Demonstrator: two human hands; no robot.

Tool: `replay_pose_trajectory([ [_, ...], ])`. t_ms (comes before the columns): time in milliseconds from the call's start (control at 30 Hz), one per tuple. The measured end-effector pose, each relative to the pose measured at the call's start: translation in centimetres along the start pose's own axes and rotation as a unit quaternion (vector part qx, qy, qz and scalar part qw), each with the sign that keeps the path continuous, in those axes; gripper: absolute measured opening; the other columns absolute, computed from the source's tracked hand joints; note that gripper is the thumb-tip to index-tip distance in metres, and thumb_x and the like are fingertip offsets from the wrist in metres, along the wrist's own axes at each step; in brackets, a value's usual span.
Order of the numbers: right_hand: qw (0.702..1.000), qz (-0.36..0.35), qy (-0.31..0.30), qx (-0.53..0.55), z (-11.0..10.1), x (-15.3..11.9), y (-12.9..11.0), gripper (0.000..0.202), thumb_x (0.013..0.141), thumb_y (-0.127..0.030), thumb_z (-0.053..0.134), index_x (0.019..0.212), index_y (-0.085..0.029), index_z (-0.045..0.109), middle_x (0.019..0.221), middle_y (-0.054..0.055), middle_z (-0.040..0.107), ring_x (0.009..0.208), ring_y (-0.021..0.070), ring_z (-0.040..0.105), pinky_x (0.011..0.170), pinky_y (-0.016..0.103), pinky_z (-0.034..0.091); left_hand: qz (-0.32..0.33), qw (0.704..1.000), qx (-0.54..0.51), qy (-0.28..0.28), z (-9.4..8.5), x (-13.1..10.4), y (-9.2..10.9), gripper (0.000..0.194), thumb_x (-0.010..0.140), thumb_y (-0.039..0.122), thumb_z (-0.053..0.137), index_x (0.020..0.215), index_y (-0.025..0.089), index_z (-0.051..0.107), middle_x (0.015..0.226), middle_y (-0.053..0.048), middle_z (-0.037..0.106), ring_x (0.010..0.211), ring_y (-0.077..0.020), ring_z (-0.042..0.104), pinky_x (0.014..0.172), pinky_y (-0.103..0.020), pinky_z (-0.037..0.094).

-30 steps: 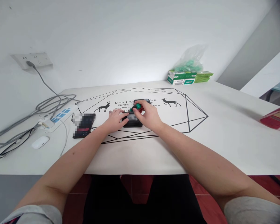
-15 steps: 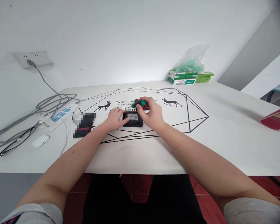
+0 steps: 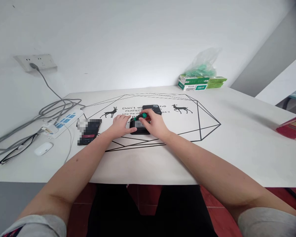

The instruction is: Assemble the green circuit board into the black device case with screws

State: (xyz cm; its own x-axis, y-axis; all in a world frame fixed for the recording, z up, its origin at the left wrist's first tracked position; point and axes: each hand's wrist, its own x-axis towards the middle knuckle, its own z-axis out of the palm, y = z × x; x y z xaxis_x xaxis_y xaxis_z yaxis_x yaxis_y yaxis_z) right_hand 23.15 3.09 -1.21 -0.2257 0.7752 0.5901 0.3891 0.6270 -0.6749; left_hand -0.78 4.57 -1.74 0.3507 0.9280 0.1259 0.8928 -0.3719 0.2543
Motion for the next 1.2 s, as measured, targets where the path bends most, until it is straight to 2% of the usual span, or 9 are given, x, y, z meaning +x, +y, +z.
replay_pose_trajectory([
  [133,1.0,0.014,-0.025,0.005,0.3,-0.2,0.1,0.025,0.097,-0.037,0.066,0.119,-0.025,0.067,0.107,0.008,0.08,0.086,0.0239,0.078,0.09,0.045,0.066,0.004,1.0,0.001,-0.007,-0.1,0.0,0.1,0.078,0.093,0.074,0.061,0.149,0.02,0.063,0.145,-0.016,0.067,0.145,-0.0435,0.047,0.124,-0.057,0.035],
  [267,1.0,0.01,-0.01,0.004,0.2,-0.1,0.0,0.023,0.096,-0.036,0.066,0.116,-0.025,0.067,0.107,0.007,0.08,0.086,0.0237,0.077,0.089,0.044,0.066,0.01,1.0,0.0,-0.01,-0.3,0.0,0.1,0.075,0.092,0.076,0.06,0.141,0.019,0.067,0.134,-0.016,0.07,0.138,-0.0439,0.051,0.12,-0.056,0.038],
  [500,0.999,-0.018,0.038,0.008,-0.3,0.3,-0.2,0.021,0.094,-0.037,0.066,0.111,-0.025,0.066,0.101,0.006,0.081,0.077,0.0208,0.075,0.08,0.041,0.066,-0.001,1.0,-0.003,-0.008,-0.5,-0.1,0.5,0.077,0.092,0.071,0.064,0.148,0.018,0.062,0.139,-0.016,0.069,0.139,-0.0431,0.05,0.122,-0.057,0.036],
  [633,0.996,-0.032,0.086,0.011,-0.9,0.5,-0.4,0.021,0.092,-0.034,0.066,0.112,-0.026,0.064,0.107,0.005,0.082,0.079,0.0199,0.076,0.083,0.041,0.066,0.0,1.0,-0.012,-0.005,-0.7,-0.2,0.6,0.079,0.092,0.069,0.065,0.152,0.018,0.06,0.142,-0.017,0.068,0.142,-0.0432,0.049,0.122,-0.057,0.035],
  [1000,0.986,-0.015,0.161,0.041,-2.4,1.1,-0.7,0.022,0.082,-0.026,0.062,0.103,-0.027,0.061,0.092,0.001,0.081,0.069,0.0185,0.069,0.07,0.038,0.06,0.056,0.996,-0.062,0.02,-1.3,-0.6,0.5,0.068,0.088,0.064,0.072,0.142,0.024,0.065,0.148,-0.012,0.067,0.144,-0.0392,0.051,0.125,-0.059,0.037],
  [1100,0.985,-0.018,0.168,0.045,-2.5,1.1,-0.9,0.022,0.08,-0.024,0.062,0.102,-0.028,0.061,0.09,0.0,0.081,0.068,0.0181,0.069,0.068,0.037,0.059,0.07,0.993,-0.099,0.01,-1.6,-0.9,0.4,0.062,0.091,0.055,0.068,0.145,0.025,0.064,0.15,-0.01,0.065,0.148,-0.0369,0.049,0.126,-0.056,0.04],
  [1200,0.984,-0.027,0.172,0.048,-2.5,1.1,-1.2,0.022,0.079,-0.023,0.061,0.101,-0.028,0.061,0.087,0.0,0.08,0.067,0.0177,0.068,0.065,0.035,0.058,0.07,0.989,-0.127,-0.01,-1.5,-1.0,0.2,0.063,0.088,0.037,0.062,0.15,0.025,0.061,0.157,-0.009,0.061,0.153,-0.0348,0.047,0.13,-0.054,0.038],
])
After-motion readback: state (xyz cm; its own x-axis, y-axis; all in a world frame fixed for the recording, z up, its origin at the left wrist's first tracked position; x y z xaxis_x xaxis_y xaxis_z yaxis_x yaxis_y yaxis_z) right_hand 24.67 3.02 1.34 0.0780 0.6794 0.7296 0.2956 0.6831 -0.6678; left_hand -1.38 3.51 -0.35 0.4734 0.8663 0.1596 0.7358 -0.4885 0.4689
